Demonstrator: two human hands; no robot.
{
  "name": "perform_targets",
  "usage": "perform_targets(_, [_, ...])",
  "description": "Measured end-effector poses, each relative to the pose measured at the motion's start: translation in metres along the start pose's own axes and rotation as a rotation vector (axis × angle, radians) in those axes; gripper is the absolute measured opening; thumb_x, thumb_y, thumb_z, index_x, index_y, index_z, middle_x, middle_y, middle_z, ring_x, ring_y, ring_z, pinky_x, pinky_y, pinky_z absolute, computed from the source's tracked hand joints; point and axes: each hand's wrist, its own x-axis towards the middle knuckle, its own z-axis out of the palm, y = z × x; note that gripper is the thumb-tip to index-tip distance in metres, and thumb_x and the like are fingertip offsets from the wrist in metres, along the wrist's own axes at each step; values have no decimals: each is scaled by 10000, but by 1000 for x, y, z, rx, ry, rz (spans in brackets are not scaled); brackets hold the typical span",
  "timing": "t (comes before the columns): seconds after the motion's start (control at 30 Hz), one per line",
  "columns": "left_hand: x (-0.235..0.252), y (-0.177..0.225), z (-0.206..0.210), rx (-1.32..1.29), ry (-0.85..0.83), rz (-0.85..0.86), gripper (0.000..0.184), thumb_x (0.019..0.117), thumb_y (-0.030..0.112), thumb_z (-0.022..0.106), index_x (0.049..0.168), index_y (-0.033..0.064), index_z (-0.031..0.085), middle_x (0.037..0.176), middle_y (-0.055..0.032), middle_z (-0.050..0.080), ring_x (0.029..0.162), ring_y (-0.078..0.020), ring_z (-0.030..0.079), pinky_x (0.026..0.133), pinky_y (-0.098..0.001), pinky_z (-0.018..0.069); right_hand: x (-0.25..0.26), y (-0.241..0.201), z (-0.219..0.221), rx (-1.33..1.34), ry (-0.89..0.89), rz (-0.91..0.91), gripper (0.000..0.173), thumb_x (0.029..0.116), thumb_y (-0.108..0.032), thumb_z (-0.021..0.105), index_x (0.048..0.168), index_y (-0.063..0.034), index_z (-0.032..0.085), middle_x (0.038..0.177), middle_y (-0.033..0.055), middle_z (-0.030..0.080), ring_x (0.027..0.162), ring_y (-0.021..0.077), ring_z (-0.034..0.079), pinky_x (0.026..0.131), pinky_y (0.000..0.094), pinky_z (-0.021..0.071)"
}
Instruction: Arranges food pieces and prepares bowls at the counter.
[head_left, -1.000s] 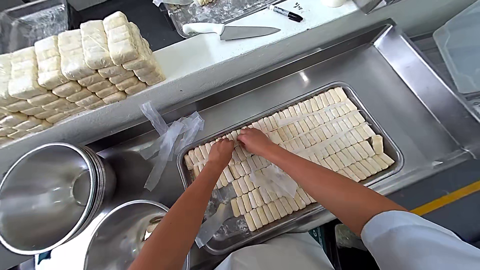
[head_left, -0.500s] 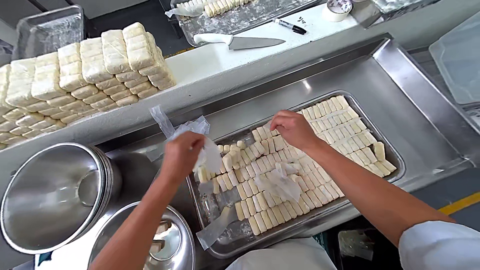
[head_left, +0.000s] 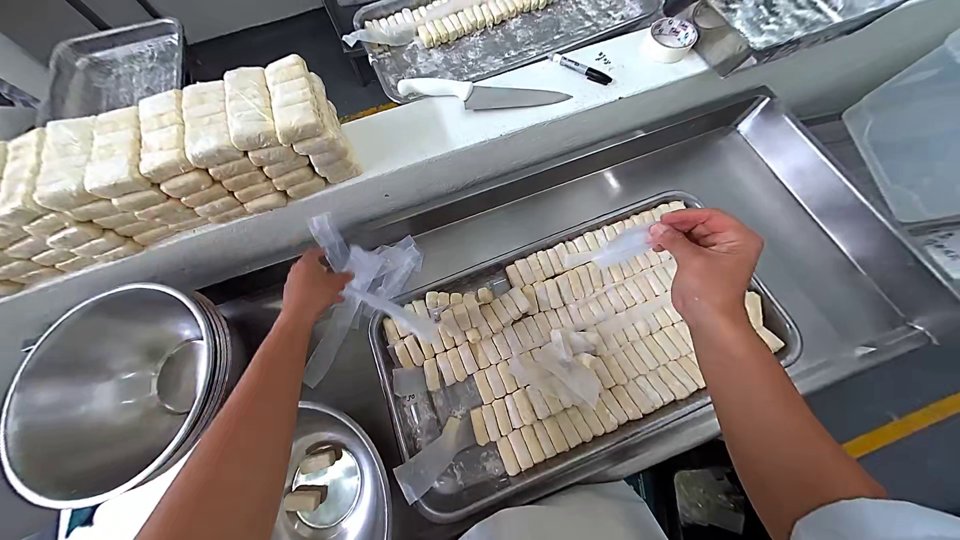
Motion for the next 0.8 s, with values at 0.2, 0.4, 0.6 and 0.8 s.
perform_targets(0.2, [5,3,4,-351,128,-84,293,1083,143,465,1293,-34,567,961,-114,676,735,-106,666,720,-310,584,28,-102,9,155,6,-218,288,928,-3,656,1186,-113,587,827,-135,685,726,42,681,720,259,616])
perform_targets(0.4, [-71,72,24,-609,-239,395,673,952,104,630,1551,70,328,1433,-134,546,1130,-236,668,914,-425,599,21,-127,117,413,-295,-86,386,932,28,647,1301,31,533,855,-5,691,742,116,700,726,347,643])
perform_targets(0.6, [-98,83,44,-681,-195,457,190,1049,87,521,1159,1,650,839,-32,709,574,-68,635,522,-234,561,-3,-121,192,394,-568,103,466,933,6,675,1373,52,526,1079,113,704,860,147,721,781,309,634])
perform_targets(0.8, [-29,-19,22,111,147,519,315,1009,-25,455,1209,-33,699,1224,-252,667,1148,-409,648,1001,-609,497,-19,-70,137,97,-539,176,423,971,-125,634,1368,4,563,1263,129,676,1042,212,714,888,396,619])
